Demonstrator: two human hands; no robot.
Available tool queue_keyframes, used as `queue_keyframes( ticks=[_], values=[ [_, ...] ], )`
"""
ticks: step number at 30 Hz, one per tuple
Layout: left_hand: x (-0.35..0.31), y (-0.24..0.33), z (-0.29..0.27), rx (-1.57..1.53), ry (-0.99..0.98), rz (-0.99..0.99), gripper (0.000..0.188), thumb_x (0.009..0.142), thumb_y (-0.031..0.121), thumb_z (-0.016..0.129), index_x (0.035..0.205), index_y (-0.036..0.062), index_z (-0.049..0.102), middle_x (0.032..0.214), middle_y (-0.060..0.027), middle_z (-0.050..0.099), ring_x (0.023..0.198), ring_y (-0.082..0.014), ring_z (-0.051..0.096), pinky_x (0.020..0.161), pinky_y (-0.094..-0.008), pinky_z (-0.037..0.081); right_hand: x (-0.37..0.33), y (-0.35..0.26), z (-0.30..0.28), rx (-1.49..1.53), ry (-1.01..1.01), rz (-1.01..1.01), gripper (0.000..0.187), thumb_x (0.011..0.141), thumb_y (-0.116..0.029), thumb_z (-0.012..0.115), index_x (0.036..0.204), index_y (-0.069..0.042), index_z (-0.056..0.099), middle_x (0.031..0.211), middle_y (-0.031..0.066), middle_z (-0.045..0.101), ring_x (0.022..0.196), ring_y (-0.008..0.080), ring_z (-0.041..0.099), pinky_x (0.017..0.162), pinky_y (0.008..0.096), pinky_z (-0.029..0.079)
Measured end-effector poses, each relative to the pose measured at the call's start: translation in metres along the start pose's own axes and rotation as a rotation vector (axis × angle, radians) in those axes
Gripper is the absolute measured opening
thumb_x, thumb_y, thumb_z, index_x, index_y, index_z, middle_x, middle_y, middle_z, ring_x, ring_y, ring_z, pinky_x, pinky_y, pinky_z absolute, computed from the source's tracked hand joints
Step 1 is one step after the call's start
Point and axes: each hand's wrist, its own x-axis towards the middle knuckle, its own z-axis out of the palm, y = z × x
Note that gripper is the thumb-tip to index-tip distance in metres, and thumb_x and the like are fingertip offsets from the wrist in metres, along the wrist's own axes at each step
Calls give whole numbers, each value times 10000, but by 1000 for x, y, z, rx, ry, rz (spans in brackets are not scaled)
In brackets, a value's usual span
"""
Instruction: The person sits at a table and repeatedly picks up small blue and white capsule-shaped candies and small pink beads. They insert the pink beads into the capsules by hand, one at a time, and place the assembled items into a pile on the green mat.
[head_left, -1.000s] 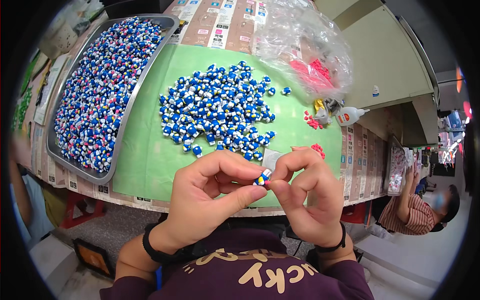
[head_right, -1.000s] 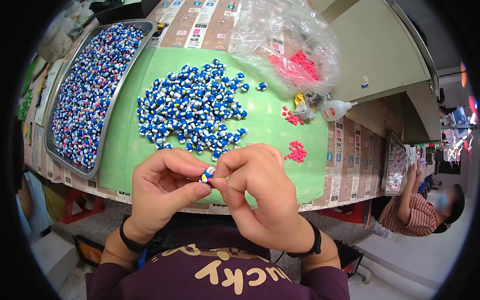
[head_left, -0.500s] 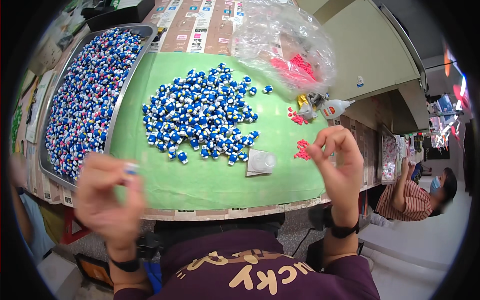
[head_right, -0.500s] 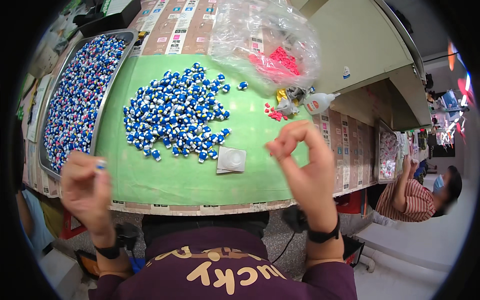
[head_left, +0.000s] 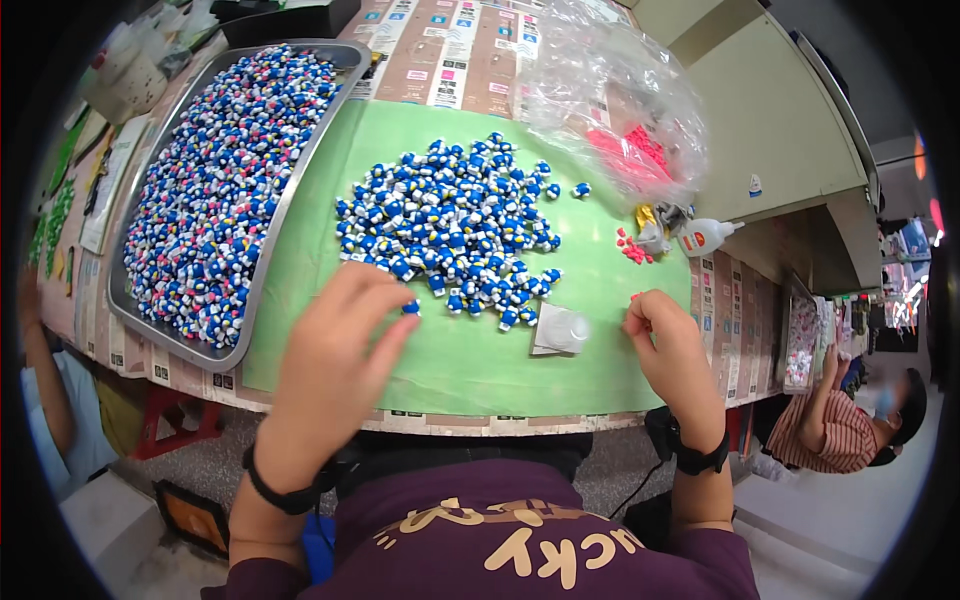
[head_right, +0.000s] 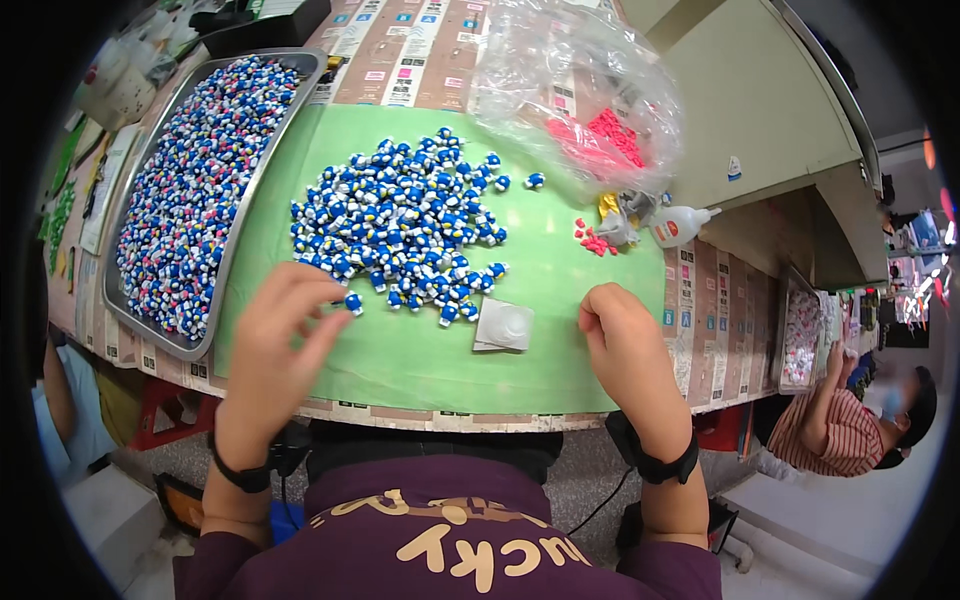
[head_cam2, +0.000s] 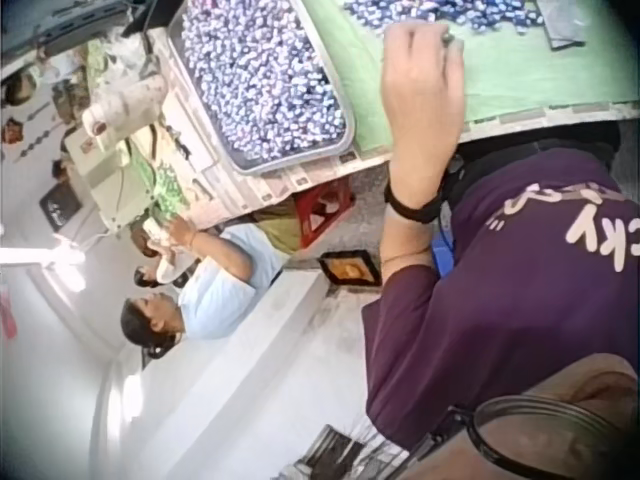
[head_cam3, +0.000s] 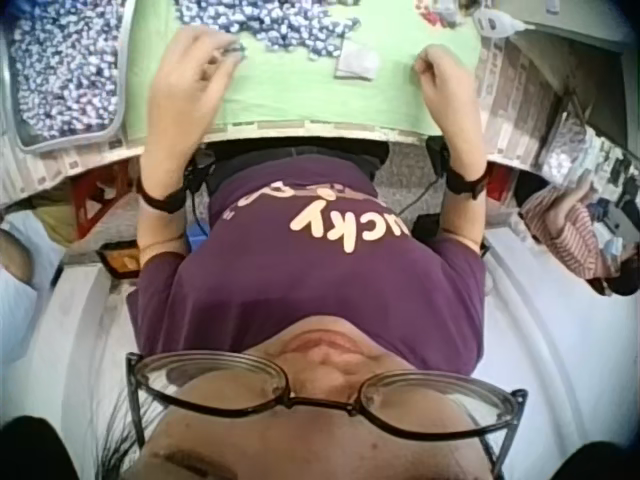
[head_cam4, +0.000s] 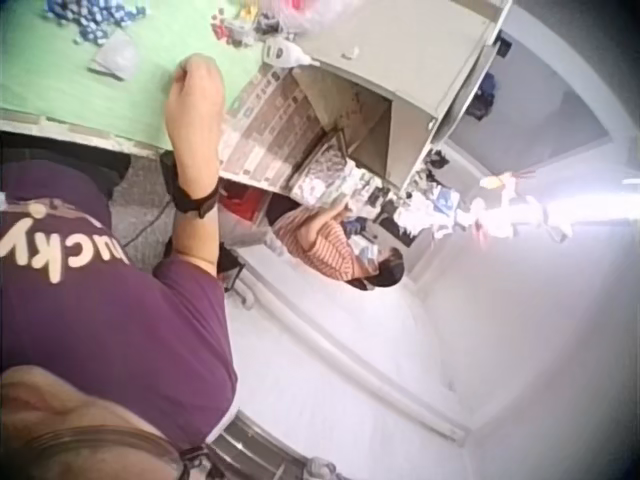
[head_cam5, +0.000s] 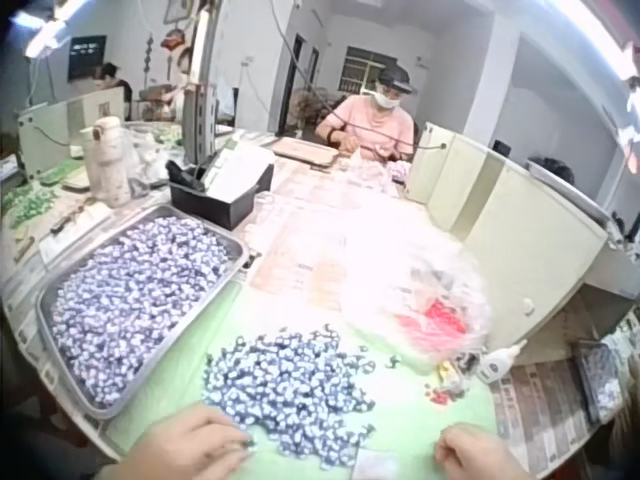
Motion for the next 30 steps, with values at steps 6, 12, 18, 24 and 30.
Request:
queue_keyframes(
  ticks=[6, 12, 18, 24, 30],
  values=[
    [1, -8, 15, 187, -157, 106, 202, 764, -19, 709, 945, 3, 623, 943, -118, 586, 898, -320, 590, 731, -400, 487, -5, 1, 4, -26, 41, -33, 140, 760, 85, 581, 819, -7, 495, 782, 144, 544, 752, 339, 563, 687, 407, 449],
    [-1, -7, 17, 153, -109, 178, 169, 761, -47, 696, 903, 4, 620, 923, -101, 557, 822, -279, 600, 659, -370, 497, -5, -9, -4, 131, 148, -119, 176, 743, 89, 612, 833, -28, 517, 815, 107, 584, 785, 305, 586, 744, 379, 428],
    [4, 21, 14, -587, -266, 37, 222, 823, -106, 661, 1016, -8, 708, 1028, -89, 571, 837, -159, 629, 694, -261, 547, -5, -65, -8, 337, 175, -435, 231, 689, 94, 658, 824, -55, 544, 892, 68, 638, 797, 243, 599, 737, 363, 414],
    [3, 31, 26, -1316, -536, -304, 141, 903, -45, 641, 1036, -37, 687, 1058, -91, 577, 835, -125, 633, 720, -240, 562, 4, -93, 8, 292, 254, -679, 219, 647, 5, 693, 791, -80, 551, 925, 67, 653, 733, 230, 587, 713, 367, 402],
    [-5, 26, 25, -1394, -448, -316, 71, 905, -17, 657, 971, -1, 676, 1026, -67, 579, 802, -104, 603, 671, -239, 522, -1, -100, 16, 520, 139, -460, 270, 742, 106, 706, 799, -77, 516, 927, 90, 662, 760, 209, 606, 730, 335, 443]
  ],
)
